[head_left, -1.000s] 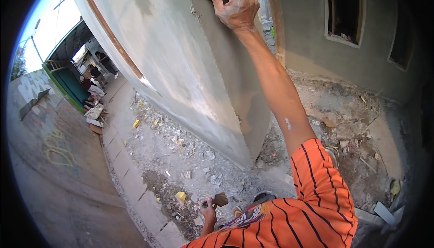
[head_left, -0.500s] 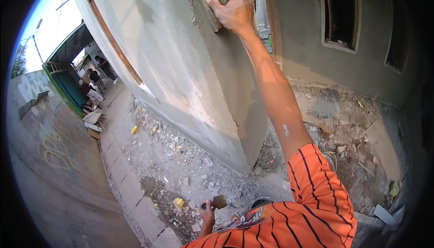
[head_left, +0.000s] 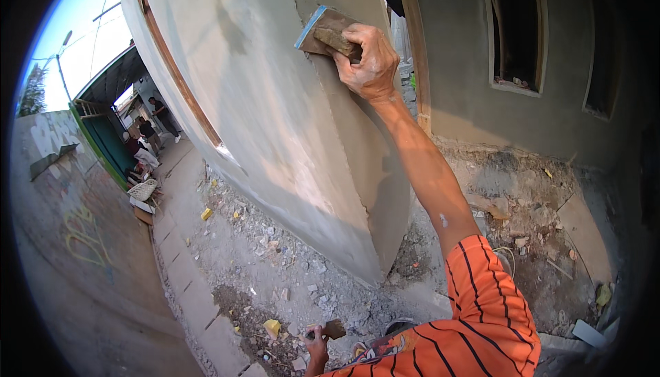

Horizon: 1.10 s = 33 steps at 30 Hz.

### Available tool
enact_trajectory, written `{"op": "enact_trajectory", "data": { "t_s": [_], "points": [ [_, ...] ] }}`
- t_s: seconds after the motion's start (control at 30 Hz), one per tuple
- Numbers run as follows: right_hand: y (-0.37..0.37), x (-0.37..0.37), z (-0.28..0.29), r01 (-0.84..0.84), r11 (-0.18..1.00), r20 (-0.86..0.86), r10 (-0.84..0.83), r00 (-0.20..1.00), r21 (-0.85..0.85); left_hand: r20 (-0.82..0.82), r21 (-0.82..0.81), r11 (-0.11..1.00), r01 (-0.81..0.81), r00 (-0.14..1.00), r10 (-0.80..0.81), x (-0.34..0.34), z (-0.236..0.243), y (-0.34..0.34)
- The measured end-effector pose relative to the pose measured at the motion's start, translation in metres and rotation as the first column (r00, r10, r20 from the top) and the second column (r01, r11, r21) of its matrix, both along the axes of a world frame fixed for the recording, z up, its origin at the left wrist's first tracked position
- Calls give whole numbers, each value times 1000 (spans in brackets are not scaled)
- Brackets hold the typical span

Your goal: The person applies plaster to an exterior wall using a hawk and trowel, then smooths the surface with a float and brush. They repeatedly dip the float into a bucket of water and continue smoothing the wall in vertical strokes.

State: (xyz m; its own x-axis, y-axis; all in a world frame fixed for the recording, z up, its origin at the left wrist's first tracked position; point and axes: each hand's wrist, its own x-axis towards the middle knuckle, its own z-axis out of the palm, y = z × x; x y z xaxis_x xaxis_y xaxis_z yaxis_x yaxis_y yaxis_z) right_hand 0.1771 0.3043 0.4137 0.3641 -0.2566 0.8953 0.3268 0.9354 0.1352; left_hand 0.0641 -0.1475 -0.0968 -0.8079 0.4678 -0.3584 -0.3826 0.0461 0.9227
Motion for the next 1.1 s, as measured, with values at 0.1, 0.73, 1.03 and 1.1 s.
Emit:
{"op": "enact_trajectory", "data": {
  "t_s": [0.1,0.73,1.03,1.1],
  "points": [
    [21,-5,56,56,991,-68,-64,996,-124,6,24,998,-61,998,61,-1,-5,2],
    [25,17,93,53,675,115,48,992,-736,20,81,997,4,1000,-6,-4,-13,16],
    [-28,63,-88,-819,126,-344,863,369,-560,122,293,896,333,917,-380,-18,83,51],
    [-55,79,-148,-831,-216,-507,857,90,-512,69,399,783,478,835,-545,-24,122,68]
  ]
}}
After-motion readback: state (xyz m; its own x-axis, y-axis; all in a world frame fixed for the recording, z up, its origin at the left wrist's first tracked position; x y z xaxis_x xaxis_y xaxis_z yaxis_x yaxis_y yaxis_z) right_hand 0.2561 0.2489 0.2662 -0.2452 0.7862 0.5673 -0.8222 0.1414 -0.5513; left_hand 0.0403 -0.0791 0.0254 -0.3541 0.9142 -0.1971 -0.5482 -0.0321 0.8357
